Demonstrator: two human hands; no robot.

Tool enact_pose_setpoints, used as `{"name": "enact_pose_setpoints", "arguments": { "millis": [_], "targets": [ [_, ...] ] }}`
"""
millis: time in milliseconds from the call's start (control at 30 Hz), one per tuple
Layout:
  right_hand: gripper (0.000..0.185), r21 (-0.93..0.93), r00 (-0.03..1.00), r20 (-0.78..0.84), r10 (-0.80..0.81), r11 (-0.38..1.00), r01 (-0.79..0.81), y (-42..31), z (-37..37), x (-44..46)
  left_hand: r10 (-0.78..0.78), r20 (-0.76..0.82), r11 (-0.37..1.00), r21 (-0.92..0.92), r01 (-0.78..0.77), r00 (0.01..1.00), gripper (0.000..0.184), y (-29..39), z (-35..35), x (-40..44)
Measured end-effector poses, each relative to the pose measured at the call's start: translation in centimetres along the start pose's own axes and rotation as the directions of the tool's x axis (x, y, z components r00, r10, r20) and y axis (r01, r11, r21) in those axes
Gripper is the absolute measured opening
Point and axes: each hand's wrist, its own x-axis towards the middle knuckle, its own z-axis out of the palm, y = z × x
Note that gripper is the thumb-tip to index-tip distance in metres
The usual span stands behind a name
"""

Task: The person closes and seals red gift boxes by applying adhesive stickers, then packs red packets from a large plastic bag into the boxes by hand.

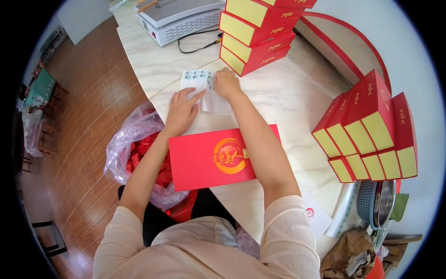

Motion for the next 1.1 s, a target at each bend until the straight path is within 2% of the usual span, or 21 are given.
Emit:
{"name": "enact_pose_setpoints", "arguments": {
  "millis": [33,100,233,300,333,400,433,533,600,633,700,733,800,833,867,900,967,1033,1100],
  "targets": [
    [0.017,0.0,1.0,0.0,0.0,1.0,0.0,0.2,0.2,0.1,0.0,0.0,1.0,0.0,0.0,1.0,0.045,-0.1,0.1,0.0],
    [0.021,0.022,0.991,-0.122,0.061,0.998,-0.059,0.1,0.3,0.2,-0.035,-0.006,0.999,0.004,0.035,0.999,0.042,-0.2,0.1,0.0],
    [0.026,0.127,0.988,-0.041,0.152,0.981,-0.145,-1.7,-1.7,-0.7,-0.064,-0.028,0.998,-0.01,0.064,0.998,0.039,-0.2,0.0,0.0],
    [0.024,-0.019,1.0,-0.016,0.024,1.0,-0.025,-3.2,-2.1,-2.0,-0.045,-0.061,0.999,-0.005,0.045,0.997,0.038,-0.3,0.1,0.0],
    [0.024,-0.021,1.0,-0.015,0.022,1.0,-0.022,-3.3,-1.9,-2.1,-0.047,-0.063,0.999,-0.005,0.047,0.997,0.038,-0.4,0.2,-0.1],
    [0.022,-0.142,0.991,-0.075,-0.109,0.985,0.098,-3.0,-1.2,-2.3,-0.03,-0.082,1.0,0.006,0.03,0.996,0.037,-0.4,0.3,-0.1],
    [0.022,-0.142,0.991,-0.075,-0.11,0.985,0.099,-2.5,-0.9,-1.9,-0.03,-0.083,1.0,0.007,0.03,0.996,0.037,-0.4,0.2,-0.1],
    [0.017,-0.058,0.989,-0.135,-0.053,0.997,0.046,-1.9,-1.4,-1.2,-0.071,-0.081,0.997,0.01,0.072,0.994,0.036,-0.3,0.1,0.0],
    [0.015,0.14,0.948,-0.29,0.132,0.986,-0.095,-2.1,-2.6,-1.3,-0.183,-0.093,0.982,-0.059,0.178,0.979,0.035,-0.5,0.0,-0.1],
    [0.015,0.136,0.949,-0.288,0.131,0.986,-0.095,-2.3,-3.3,-1.5,-0.185,-0.093,0.982,-0.062,0.179,0.978,0.035,-0.7,0.0,0.0],
    [0.014,0.276,0.906,-0.365,0.214,0.954,-0.114,-3.0,-4.6,-2.1,-0.218,-0.167,0.923,-0.357,0.147,0.961,0.031,-1.3,0.1,0.2],
    [0.014,0.271,0.908,-0.361,0.211,0.956,-0.114,-3.6,-5.1,-2.4,-0.224,-0.168,0.92,-0.36,0.152,0.96,0.031,-0.9,-0.5,0.0],
    [0.014,0.353,0.956,-0.294,0.003,0.929,0.106,-5.5,-5.5,-3.3,-0.409,-0.158,0.717,-0.664,0.209,0.899,0.026,-0.3,-2.2,-0.5],
    [0.014,0.306,0.945,-0.285,-0.159,0.919,0.247,-6.9,-5.7,-4.0,-0.417,-0.158,0.717,-0.663,0.217,0.895,0.026,0.2,-3.3,-1.0],
    [0.013,0.266,0.91,-0.266,-0.318,0.883,0.387,-8.5,-5.7,-4.9,-0.434,-0.095,0.628,-0.745,0.225,0.896,0.026,0.9,-4.4,-1.7],
    [0.013,0.257,0.898,-0.243,-0.367,0.868,0.424,-10.6,-5.8,-6.1,-0.449,-0.033,0.529,-0.816,0.235,0.893,0.027,1.7,-5.7,-2.5],
    [0.014,0.255,0.878,-0.204,-0.433,0.842,0.474,-13.8,-5.9,-8.4,-0.514,0.006,0.486,-0.822,0.297,0.858,0.03,2.9,-8.0,-4.1],
    [0.015,0.143,0.777,-0.175,-0.605,0.765,0.628,-15.9,-6.0,-10.4,-0.546,0.041,0.373,-0.883,0.287,0.837,0.031,3.5,-9.5,-5.9],
    [0.015,0.211,0.775,-0.101,-0.624,0.748,0.63,-17.2,-6.8,-11.9,-0.578,-0.01,0.377,-0.89,0.257,0.816,0.032,4.4,-10.9,-7.8]
  ]
}}
